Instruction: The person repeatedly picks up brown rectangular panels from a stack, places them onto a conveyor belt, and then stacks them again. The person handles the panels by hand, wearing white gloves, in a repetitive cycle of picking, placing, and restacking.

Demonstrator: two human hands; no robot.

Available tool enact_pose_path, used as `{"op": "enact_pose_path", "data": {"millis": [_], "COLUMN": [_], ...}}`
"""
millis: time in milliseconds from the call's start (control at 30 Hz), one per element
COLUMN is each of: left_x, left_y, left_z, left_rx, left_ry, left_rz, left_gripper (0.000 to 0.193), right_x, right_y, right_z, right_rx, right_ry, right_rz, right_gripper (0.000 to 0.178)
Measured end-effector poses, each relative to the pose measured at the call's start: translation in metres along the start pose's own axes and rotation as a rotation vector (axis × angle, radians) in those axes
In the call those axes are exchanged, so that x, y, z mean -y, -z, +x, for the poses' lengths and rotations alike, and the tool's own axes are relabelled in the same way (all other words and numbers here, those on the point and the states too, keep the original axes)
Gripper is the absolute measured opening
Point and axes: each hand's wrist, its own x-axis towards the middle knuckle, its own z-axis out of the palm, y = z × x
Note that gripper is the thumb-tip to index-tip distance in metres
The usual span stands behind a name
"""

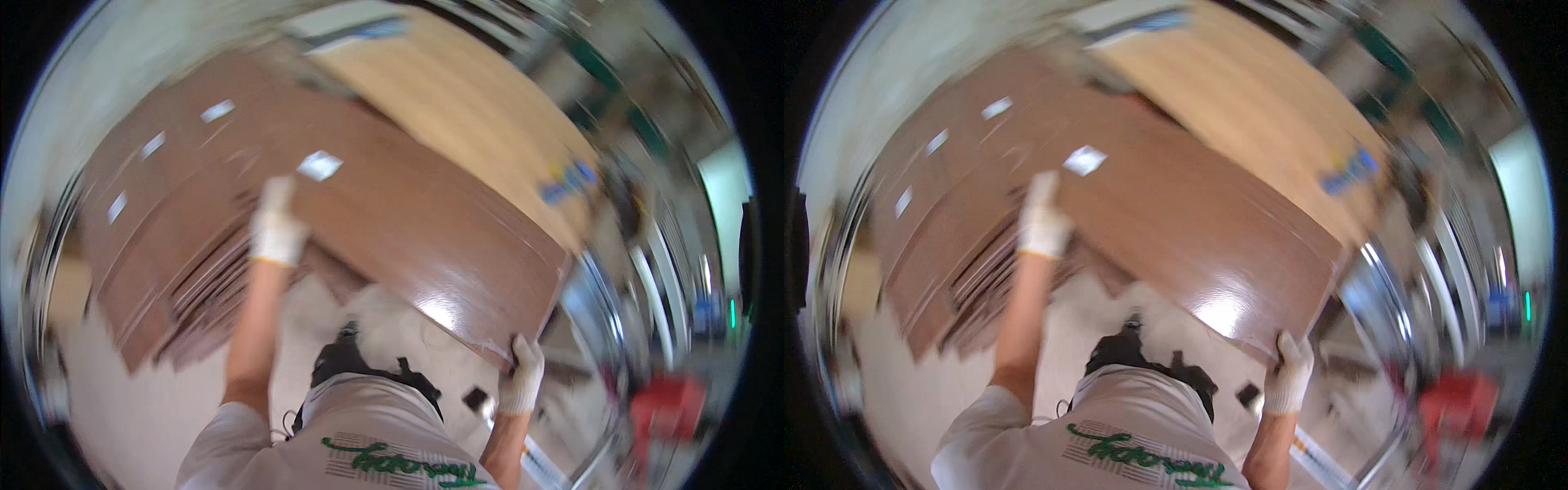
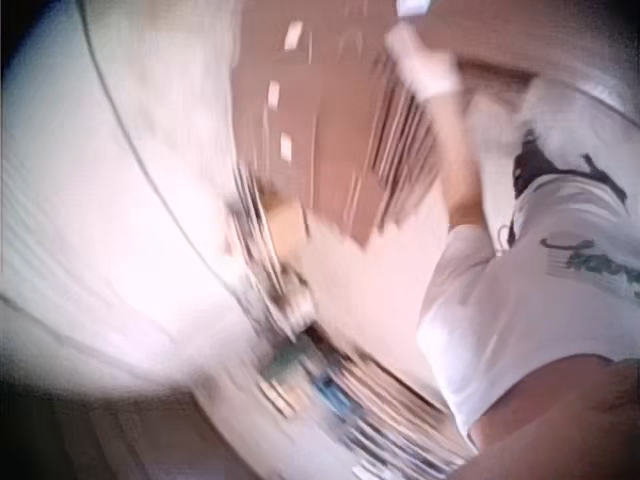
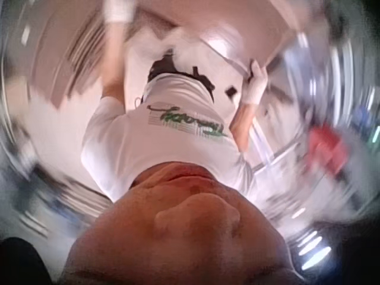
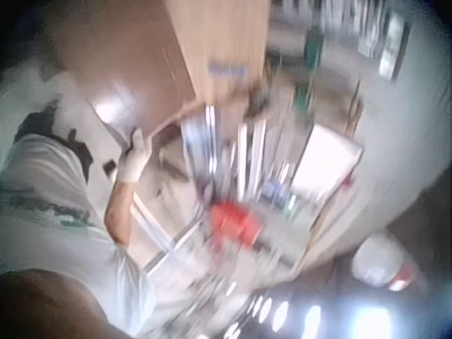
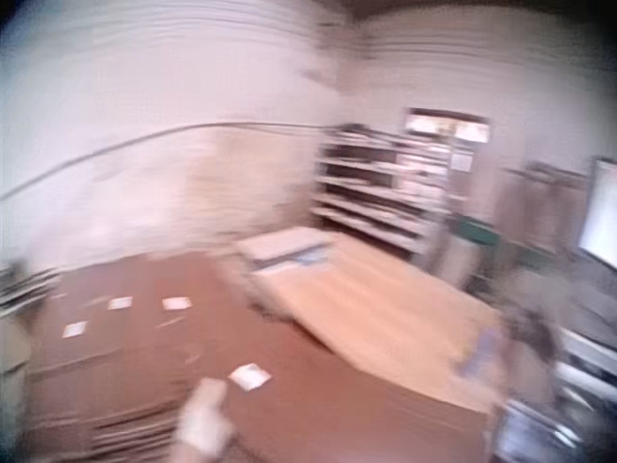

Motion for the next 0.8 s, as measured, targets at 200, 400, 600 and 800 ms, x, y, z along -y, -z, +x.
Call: {"op": "enact_pose_path", "data": {"millis": [200,400,600,800], "left_x": [-0.010,-0.145,-0.269,-0.345], "left_y": [-0.033,-0.172,-0.255,-0.282], "left_z": [0.025,0.008,-0.062,-0.108], "left_rx": [-0.026,0.359,0.591,0.797], "left_ry": [0.939,0.774,0.480,0.674], "left_rz": [-1.467,-1.513,-1.278,-1.219], "left_gripper": [0.058,0.061,0.052,0.046], "right_x": [-0.017,-0.052,-0.040,-0.046], "right_y": [0.197,0.390,0.502,0.302], "right_z": [0.010,0.086,0.126,0.179], "right_rx": [-0.333,-0.489,-0.778,-0.814], "right_ry": [0.158,0.293,0.281,0.333], "right_rz": [-0.355,-0.275,0.587,0.473], "right_gripper": [0.024,0.041,0.045,0.069]}}
